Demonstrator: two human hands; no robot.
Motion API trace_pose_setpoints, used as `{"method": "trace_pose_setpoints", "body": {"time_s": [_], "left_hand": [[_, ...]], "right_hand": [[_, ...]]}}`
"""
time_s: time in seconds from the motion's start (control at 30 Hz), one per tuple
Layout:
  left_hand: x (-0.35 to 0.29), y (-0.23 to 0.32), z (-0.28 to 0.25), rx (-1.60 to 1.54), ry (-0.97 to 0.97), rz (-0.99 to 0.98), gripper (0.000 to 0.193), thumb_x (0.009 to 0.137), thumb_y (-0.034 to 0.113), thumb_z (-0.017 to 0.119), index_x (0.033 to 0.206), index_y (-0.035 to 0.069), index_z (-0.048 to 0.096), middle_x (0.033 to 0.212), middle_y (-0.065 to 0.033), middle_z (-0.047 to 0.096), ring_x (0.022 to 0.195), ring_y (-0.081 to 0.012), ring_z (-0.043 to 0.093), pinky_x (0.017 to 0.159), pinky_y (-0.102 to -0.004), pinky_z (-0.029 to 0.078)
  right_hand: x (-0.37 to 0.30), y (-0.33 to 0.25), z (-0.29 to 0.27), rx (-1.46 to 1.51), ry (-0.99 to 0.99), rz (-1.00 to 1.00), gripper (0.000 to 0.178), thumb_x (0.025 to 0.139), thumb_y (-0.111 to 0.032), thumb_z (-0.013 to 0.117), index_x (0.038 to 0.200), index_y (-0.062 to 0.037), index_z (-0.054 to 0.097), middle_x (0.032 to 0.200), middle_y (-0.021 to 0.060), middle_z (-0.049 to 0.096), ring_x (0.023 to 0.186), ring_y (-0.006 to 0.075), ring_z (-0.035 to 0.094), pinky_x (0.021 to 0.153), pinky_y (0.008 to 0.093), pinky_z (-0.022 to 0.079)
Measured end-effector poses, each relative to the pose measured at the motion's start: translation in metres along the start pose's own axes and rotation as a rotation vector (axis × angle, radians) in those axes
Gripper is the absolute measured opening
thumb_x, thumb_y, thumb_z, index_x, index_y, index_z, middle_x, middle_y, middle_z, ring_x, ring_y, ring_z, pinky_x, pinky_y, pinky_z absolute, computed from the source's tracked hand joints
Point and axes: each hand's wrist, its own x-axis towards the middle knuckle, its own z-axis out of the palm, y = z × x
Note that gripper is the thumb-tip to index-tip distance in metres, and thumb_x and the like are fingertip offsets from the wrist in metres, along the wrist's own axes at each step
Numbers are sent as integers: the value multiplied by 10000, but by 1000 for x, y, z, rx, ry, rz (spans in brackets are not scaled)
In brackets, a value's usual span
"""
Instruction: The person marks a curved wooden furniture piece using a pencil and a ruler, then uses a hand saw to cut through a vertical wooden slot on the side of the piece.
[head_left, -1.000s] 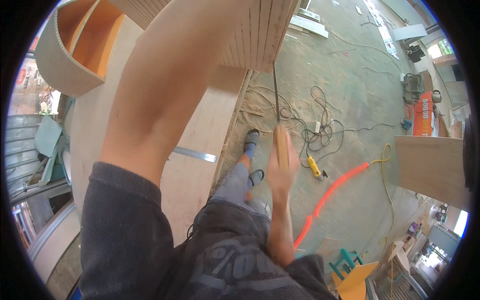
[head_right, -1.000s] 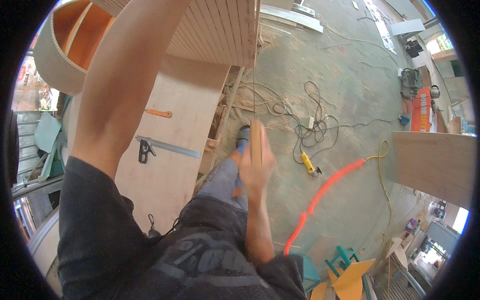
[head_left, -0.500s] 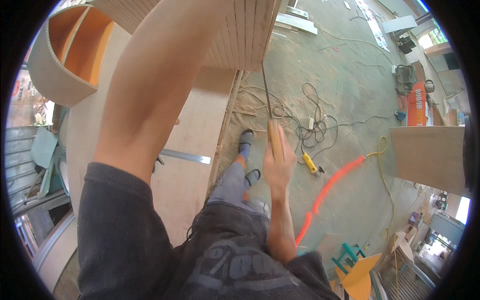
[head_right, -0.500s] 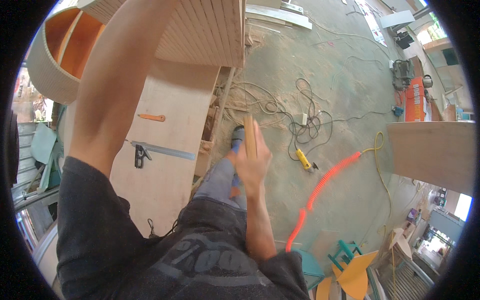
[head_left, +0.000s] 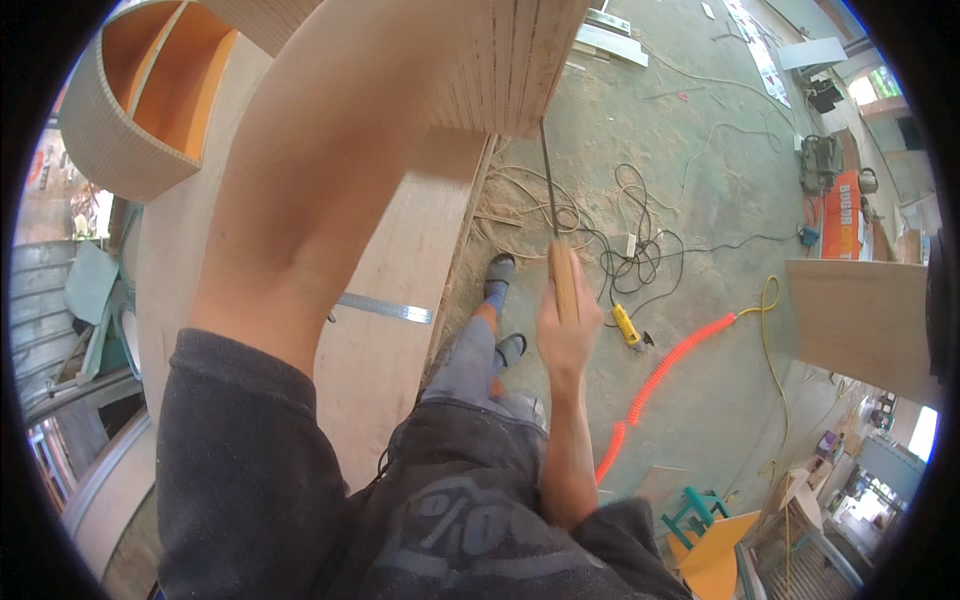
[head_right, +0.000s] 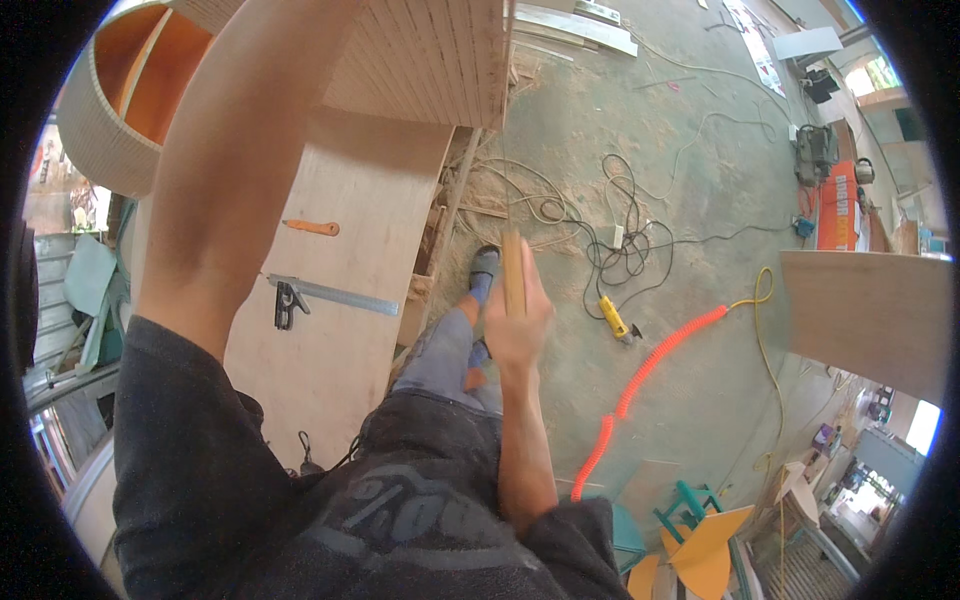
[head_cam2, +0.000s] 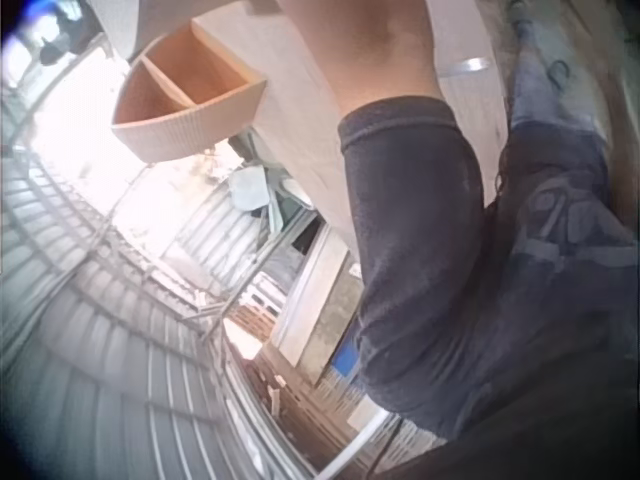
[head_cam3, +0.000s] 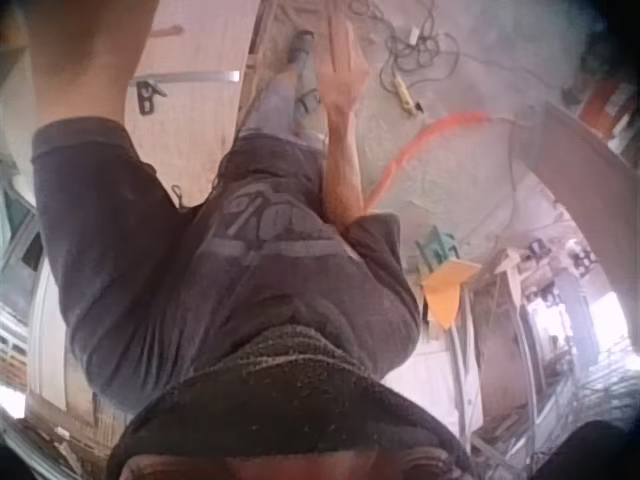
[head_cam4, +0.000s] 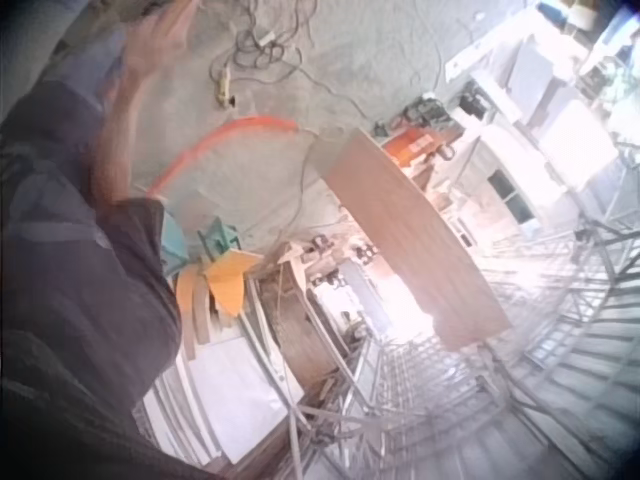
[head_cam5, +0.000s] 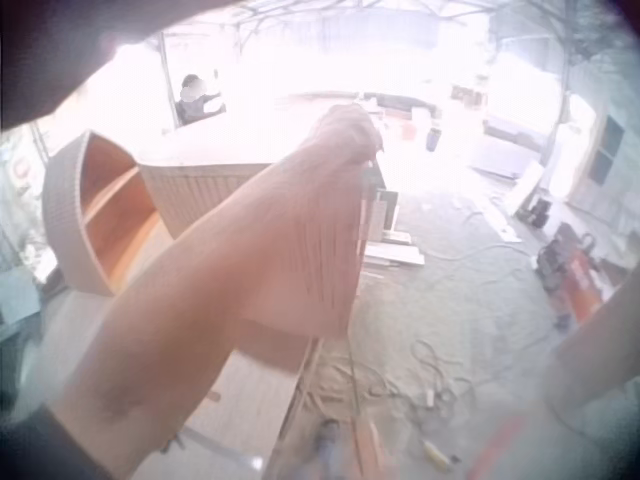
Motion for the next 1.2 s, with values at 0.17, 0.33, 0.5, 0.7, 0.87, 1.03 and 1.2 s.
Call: {"method": "trace_pose_setpoints", "body": {"time_s": [0.17, 0.33, 0.5, 0.7, 0.87, 1.03, 1.2], "left_hand": [[2, 13, -4, -9, 11, 40, 292, 902, 309, 676, 1053, 91, 798, 1101, -164, 773, 1087, -304, 734, 916, -394, 584], [3, 18, -5, -23, 9, 37, 299, 903, 317, 674, 1054, 90, 798, 1100, -165, 773, 1086, -306, 733, 917, -396, 584], [-5, -1, -6, -1, 1, 4, 307, 905, 326, 673, 1055, 89, 797, 1098, -167, 773, 1085, -308, 733, 918, -398, 583], [2, 24, -5, -15, 11, 58, 316, 907, 336, 671, 1057, 88, 797, 1096, -169, 772, 1084, -310, 732, 919, -401, 582], [-4, 36, 2, -25, -8, 64, 323, 909, 344, 669, 1058, 87, 797, 1095, -171, 772, 1082, -312, 732, 920, -403, 582], [-9, 10, -1, 26, 8, 40, 331, 911, 353, 667, 1059, 87, 797, 1093, -172, 771, 1081, -313, 731, 921, -405, 581], [1, 26, -3, -4, 29, 80, 339, 912, 361, 666, 1060, 86, 797, 1092, -174, 771, 1080, -315, 731, 922, -407, 580]], "right_hand": [[90, 48, 49, -138, 36, -264, 450, 918, 8, 606, 1366, -8, 642, 1177, 210, 742, 1036, 371, 736, 887, 400, 562], [147, 53, 84, 149, -6, -10, 448, 900, 22, 615, 1345, -23, 646, 1117, 228, 732, 989, 400, 718, 800, 423, 567], [-9, 11, 0, -46, -35, -54, 524, 909, -22, 591, 1431, 21, 572, 1121, 282, 715, 1032, 383, 743, 874, 415, 563], [90, 43, 51, -141, -5, -108, 471, 927, -10, 585, 1397, 13, 611, 1182, 273, 714, 1077, 373, 732, 914, 395, 549], [130, 56, 77, 20, 88, -70, 519, 906, -62, 592, 1425, -36, 588, 1016, 286, 708, 996, 458, 712, 846, 502, 545], [21, -3, 4, 49, -51, 40, 459, 912, -13, 589, 1368, 32, 626, 1230, 251, 714, 1120, 357, 722, 944, 377, 540], [122, 22, 47, -68, -48, -16, 440, 901, -17, 592, 1336, -6, 657, 1120, 268, 720, 1011, 391, 733, 847, 396, 556]]}}
